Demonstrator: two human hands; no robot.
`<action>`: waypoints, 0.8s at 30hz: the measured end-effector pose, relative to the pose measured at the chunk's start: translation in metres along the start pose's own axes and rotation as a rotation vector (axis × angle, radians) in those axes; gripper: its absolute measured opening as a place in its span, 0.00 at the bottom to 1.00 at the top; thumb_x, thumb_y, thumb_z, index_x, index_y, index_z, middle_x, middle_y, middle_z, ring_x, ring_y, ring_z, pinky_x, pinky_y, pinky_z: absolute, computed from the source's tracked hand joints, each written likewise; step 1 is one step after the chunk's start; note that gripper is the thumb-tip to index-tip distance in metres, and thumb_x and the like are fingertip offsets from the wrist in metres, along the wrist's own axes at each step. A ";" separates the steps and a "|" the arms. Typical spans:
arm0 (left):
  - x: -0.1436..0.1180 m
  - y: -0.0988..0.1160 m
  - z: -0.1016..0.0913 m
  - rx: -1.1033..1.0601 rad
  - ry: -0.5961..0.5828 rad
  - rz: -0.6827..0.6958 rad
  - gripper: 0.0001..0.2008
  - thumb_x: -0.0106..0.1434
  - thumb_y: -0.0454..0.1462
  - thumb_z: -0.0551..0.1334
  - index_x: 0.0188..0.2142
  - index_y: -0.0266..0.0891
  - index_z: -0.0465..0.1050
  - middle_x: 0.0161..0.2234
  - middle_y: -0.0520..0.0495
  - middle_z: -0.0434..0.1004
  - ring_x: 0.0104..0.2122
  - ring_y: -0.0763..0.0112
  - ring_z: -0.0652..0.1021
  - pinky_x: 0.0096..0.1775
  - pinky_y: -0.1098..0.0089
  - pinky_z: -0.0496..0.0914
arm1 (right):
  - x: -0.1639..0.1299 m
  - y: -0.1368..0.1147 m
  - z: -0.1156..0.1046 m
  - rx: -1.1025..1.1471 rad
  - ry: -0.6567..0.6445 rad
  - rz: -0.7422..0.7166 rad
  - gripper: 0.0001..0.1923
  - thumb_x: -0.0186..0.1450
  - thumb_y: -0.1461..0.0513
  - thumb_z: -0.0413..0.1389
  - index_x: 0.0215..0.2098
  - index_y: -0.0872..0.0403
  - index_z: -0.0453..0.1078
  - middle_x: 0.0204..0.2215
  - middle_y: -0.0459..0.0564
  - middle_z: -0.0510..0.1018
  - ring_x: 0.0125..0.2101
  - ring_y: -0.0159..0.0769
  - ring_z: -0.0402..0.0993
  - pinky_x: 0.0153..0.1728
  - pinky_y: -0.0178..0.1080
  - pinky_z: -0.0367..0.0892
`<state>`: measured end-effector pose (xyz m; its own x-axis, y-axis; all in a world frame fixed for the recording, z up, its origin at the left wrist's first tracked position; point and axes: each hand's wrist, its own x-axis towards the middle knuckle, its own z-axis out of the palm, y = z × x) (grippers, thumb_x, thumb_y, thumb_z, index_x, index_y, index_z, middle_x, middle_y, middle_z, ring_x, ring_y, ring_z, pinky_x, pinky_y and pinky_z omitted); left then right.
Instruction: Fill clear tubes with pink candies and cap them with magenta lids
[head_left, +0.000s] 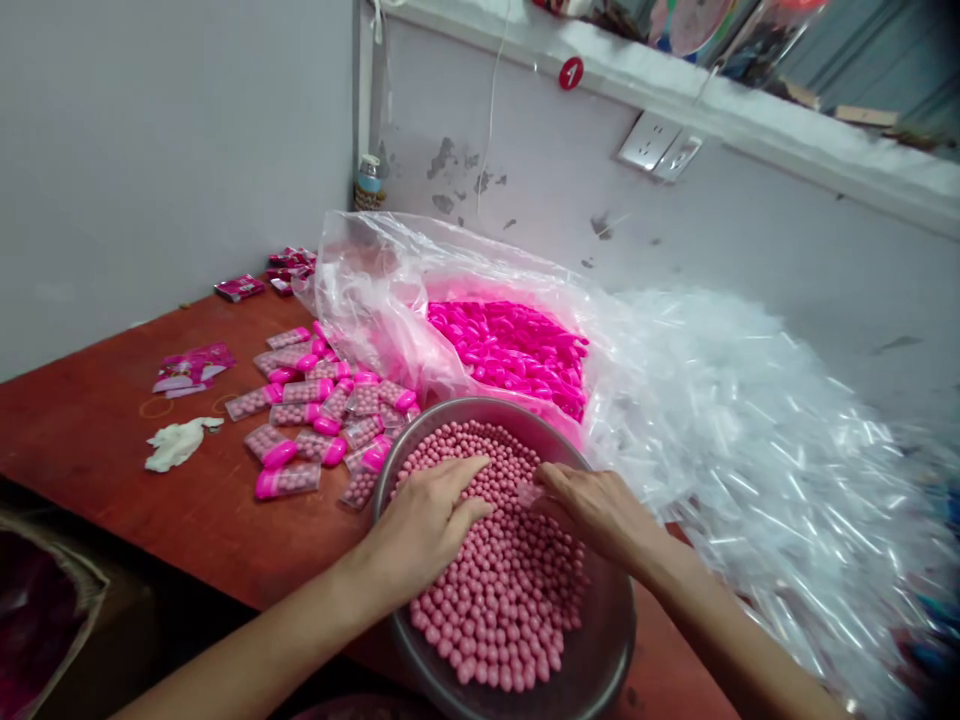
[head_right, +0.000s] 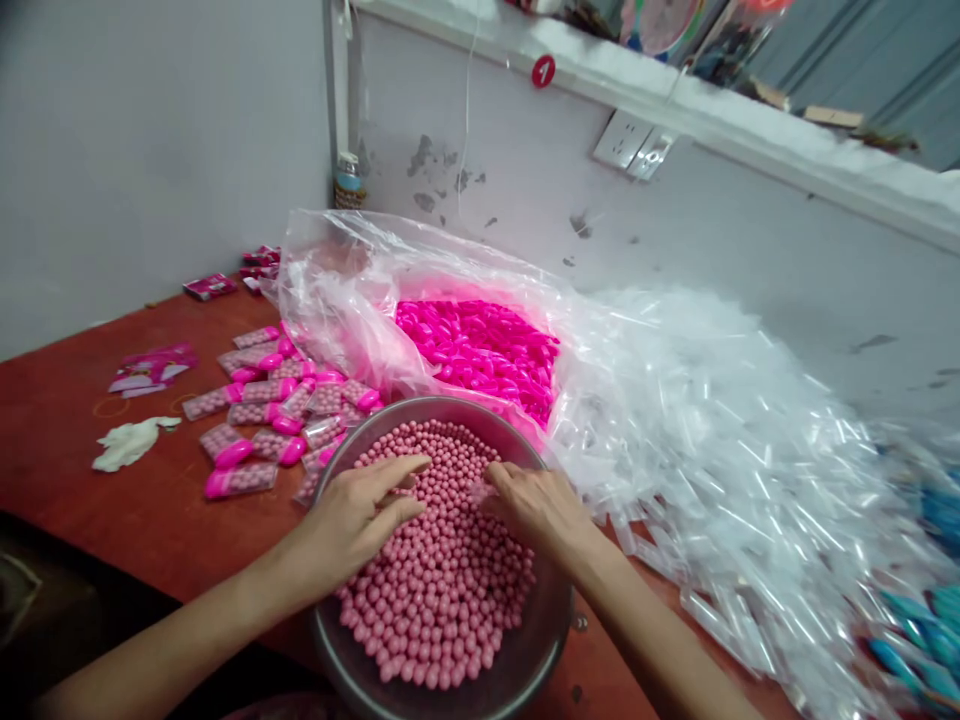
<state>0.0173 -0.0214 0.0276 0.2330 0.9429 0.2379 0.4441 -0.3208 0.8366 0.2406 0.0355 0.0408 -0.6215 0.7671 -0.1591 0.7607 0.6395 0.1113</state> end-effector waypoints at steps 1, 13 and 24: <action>0.000 0.001 0.003 -0.008 -0.022 0.008 0.19 0.60 0.34 0.57 0.52 0.36 0.65 0.49 0.43 0.72 0.49 0.65 0.72 0.52 0.66 0.64 | -0.002 -0.006 -0.006 0.137 0.036 -0.037 0.06 0.64 0.60 0.51 0.37 0.55 0.65 0.31 0.50 0.76 0.27 0.35 0.73 0.25 0.33 0.62; -0.005 0.003 0.010 -0.714 0.070 -0.227 0.12 0.62 0.38 0.55 0.41 0.34 0.72 0.33 0.47 0.77 0.32 0.68 0.77 0.37 0.68 0.73 | 0.012 -0.056 -0.005 1.608 0.412 0.052 0.09 0.58 0.62 0.59 0.38 0.52 0.67 0.37 0.48 0.74 0.40 0.37 0.70 0.42 0.38 0.65; -0.009 -0.024 -0.006 -0.395 0.262 -0.178 0.14 0.60 0.35 0.56 0.46 0.35 0.71 0.45 0.43 0.76 0.45 0.65 0.75 0.49 0.64 0.68 | 0.035 -0.017 0.009 -0.072 0.058 -0.384 0.10 0.64 0.68 0.46 0.33 0.57 0.69 0.29 0.54 0.73 0.33 0.39 0.66 0.36 0.42 0.63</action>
<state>-0.0004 -0.0221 0.0083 -0.0643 0.9869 0.1481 0.0843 -0.1425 0.9862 0.2074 0.0511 0.0241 -0.8693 0.4717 -0.1476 0.4570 0.8808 0.1237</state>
